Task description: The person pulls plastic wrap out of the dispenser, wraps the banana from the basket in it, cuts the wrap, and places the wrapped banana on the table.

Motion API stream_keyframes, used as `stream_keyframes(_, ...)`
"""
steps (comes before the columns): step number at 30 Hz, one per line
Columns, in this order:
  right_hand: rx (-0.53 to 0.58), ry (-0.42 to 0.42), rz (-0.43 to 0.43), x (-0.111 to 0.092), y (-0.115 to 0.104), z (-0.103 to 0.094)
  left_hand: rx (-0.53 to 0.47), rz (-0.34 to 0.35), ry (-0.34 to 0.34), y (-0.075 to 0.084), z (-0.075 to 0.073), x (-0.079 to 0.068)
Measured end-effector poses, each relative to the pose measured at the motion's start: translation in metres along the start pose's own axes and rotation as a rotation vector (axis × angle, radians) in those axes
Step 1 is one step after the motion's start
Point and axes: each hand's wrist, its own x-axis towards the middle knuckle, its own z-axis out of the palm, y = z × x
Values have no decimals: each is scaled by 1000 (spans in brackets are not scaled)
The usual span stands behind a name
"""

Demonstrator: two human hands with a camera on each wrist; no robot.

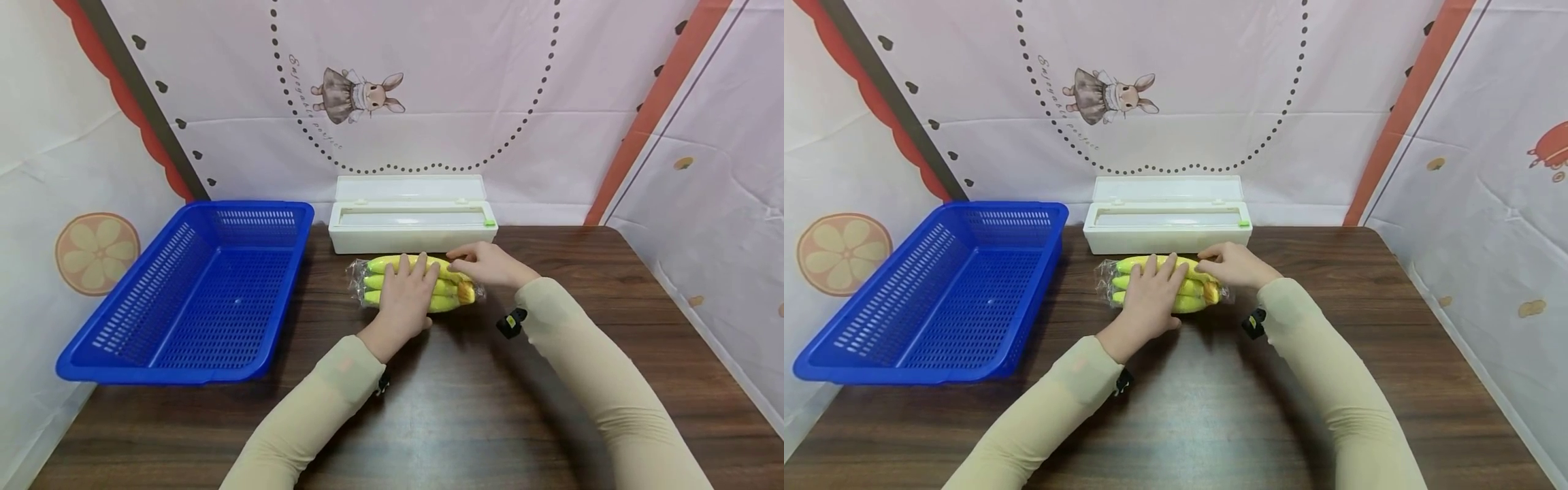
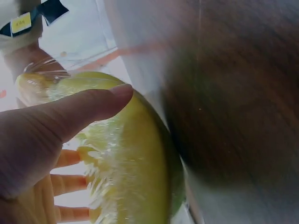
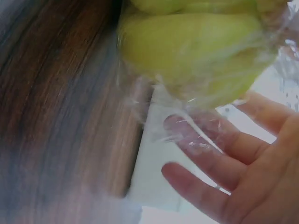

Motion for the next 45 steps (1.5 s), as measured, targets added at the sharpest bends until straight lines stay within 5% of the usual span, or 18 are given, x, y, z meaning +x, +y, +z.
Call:
stream_keyframes(10,461,42,89,-9,23,2,-118,-93,54,-16,11,17)
stream_keyframes(17,714,183,113,-17,29,12,-252,-120,-18,-29,9,29)
stream_keyframes(25,678,290,150,-20,34,31,-380,-137,-101,-42,8,37)
stream_keyframes(45,942,459,52,-8,13,45,-457,-112,-189,-49,4,44)
